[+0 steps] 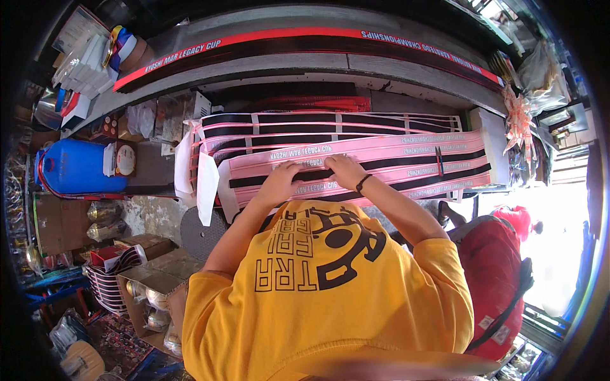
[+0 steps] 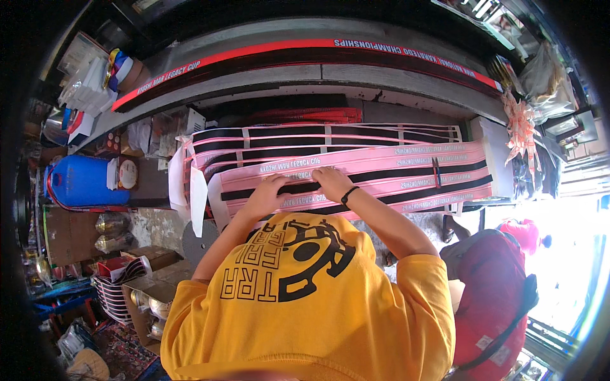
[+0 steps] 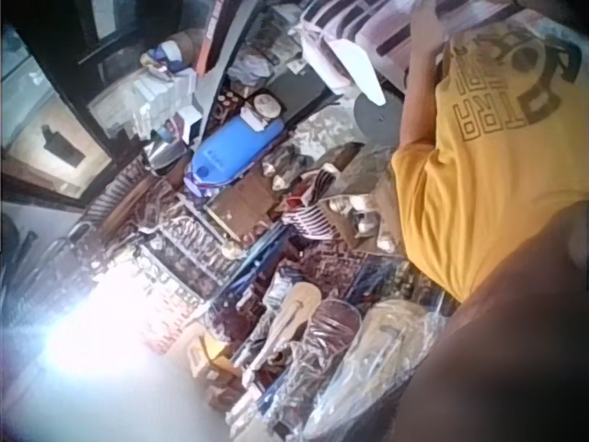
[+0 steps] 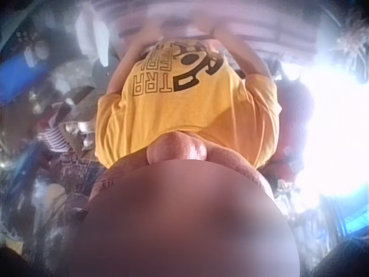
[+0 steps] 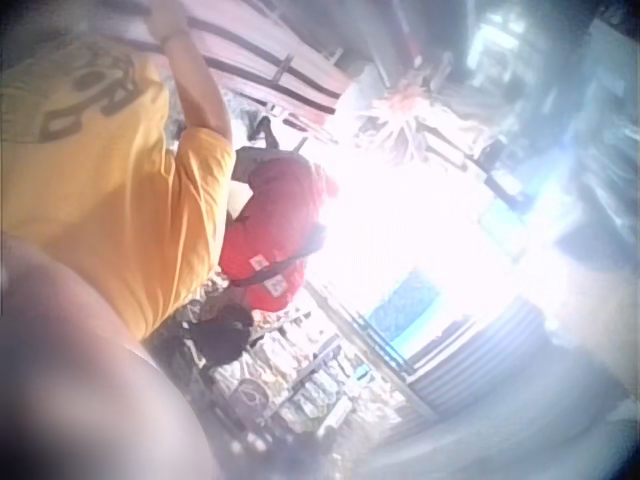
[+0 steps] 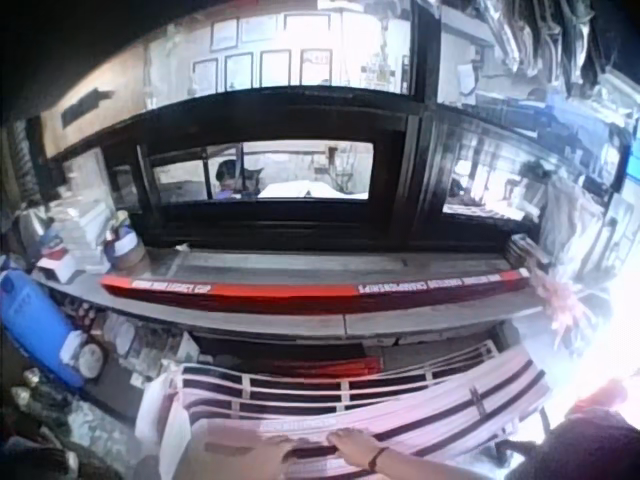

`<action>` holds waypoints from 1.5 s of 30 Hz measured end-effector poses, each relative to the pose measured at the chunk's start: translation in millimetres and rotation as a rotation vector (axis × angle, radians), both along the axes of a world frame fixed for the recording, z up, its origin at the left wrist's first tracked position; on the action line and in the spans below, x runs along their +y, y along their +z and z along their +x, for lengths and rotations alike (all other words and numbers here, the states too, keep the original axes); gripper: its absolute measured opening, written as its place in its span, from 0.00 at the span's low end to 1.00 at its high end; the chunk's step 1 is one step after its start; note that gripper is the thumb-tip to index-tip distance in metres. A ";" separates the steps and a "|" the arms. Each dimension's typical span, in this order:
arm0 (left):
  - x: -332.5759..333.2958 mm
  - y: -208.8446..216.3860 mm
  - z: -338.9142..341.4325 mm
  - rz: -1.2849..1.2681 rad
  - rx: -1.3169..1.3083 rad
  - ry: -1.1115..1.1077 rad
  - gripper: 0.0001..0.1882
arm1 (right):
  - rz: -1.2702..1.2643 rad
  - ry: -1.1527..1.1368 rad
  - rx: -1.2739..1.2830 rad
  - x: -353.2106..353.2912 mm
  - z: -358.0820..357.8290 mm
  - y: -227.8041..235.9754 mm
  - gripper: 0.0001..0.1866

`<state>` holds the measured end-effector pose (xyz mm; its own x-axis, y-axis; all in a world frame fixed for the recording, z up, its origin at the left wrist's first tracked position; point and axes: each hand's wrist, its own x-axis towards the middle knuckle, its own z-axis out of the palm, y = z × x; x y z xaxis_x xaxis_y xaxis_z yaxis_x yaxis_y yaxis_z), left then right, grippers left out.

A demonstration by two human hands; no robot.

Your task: The person assembles a decorative banner by attaching pink and black ribbons to a red header bar. They thread ribbons through slots, tie small bows, and adjust alignment. A coworker briefly assists with ribbon placement. The banner remains on the work surface at the end.

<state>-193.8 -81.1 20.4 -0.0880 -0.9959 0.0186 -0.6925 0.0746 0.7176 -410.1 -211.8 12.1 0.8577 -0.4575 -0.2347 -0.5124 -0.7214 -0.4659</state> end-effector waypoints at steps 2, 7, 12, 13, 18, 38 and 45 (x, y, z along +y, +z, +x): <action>-1.8 -9.6 -9.1 -0.019 -0.141 -0.033 0.22 | -0.104 0.027 -0.010 2.6 -0.8 0.5 0.18; -4.5 -14.8 -26.7 -0.073 -0.229 -0.027 0.20 | -0.217 0.079 -0.018 6.7 -1.6 6.5 0.14; -9.7 5.8 -26.6 -0.077 -0.211 0.041 0.13 | -0.235 0.067 -0.074 -18.8 -1.9 31.8 0.07; -12.4 15.1 -25.3 -0.107 -0.090 0.076 0.12 | -0.206 0.024 -0.165 -27.3 -2.4 41.2 0.06; -21.1 86.7 -6.9 0.017 0.144 0.165 0.13 | 0.058 -0.008 -0.329 -54.5 -5.4 105.2 0.07; 44.8 238.2 131.6 -0.240 0.395 0.462 0.04 | 0.418 -0.088 -0.293 -98.5 -31.4 247.2 0.16; 72.8 289.1 235.1 -0.593 0.702 0.802 0.12 | 0.539 -0.071 -0.241 -124.3 -58.8 262.8 0.16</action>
<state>41.3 -8.3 309.4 0.7602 -0.5839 0.2848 -0.1680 0.2468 0.9544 -468.9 -336.0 275.0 0.8875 -0.3858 -0.2521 -0.3846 -0.3184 -0.8664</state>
